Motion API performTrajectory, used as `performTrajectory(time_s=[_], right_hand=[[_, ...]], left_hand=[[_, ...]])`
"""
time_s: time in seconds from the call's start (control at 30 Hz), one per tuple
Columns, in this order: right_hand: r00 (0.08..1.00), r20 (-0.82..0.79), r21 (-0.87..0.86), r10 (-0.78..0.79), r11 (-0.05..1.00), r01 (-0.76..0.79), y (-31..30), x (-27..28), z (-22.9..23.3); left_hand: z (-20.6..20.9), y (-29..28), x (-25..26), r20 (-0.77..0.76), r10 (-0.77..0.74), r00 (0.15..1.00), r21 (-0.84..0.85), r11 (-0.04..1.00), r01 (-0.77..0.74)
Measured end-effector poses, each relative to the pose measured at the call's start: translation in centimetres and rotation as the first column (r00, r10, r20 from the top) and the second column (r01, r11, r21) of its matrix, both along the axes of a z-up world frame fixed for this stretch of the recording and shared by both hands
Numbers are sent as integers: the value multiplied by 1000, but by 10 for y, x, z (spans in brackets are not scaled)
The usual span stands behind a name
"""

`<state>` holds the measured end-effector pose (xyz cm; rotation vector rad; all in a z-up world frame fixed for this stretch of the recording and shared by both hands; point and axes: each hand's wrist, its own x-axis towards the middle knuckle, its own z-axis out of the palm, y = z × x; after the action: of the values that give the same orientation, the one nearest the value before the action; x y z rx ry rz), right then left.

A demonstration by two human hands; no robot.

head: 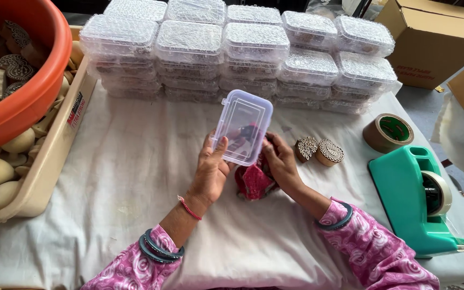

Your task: The person wipes a clear plastic container with a cloth, places two decorative wooden items inside, and closes the lid. They then wrap the container in bubble wrap and secure it with clear tape using a tape dispenser.

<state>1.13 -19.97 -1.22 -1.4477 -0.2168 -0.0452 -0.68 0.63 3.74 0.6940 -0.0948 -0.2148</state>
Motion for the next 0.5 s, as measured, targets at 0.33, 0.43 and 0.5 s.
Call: performTrajectory(time_s=[0.33, 0.43, 0.5], right_hand=[[997, 71, -114, 17, 993, -9, -7, -1, 34], [993, 91, -349, 75, 936, -39, -16, 2, 47], [959, 238, -534, 153, 846, -3, -20, 2, 52]], left_hand=[[-35, 6, 17, 111, 8, 994, 418, 907, -54], [3, 14, 11, 285, 176, 942, 427, 857, -289], [20, 26, 11, 333, 69, 940, 503, 830, -239]])
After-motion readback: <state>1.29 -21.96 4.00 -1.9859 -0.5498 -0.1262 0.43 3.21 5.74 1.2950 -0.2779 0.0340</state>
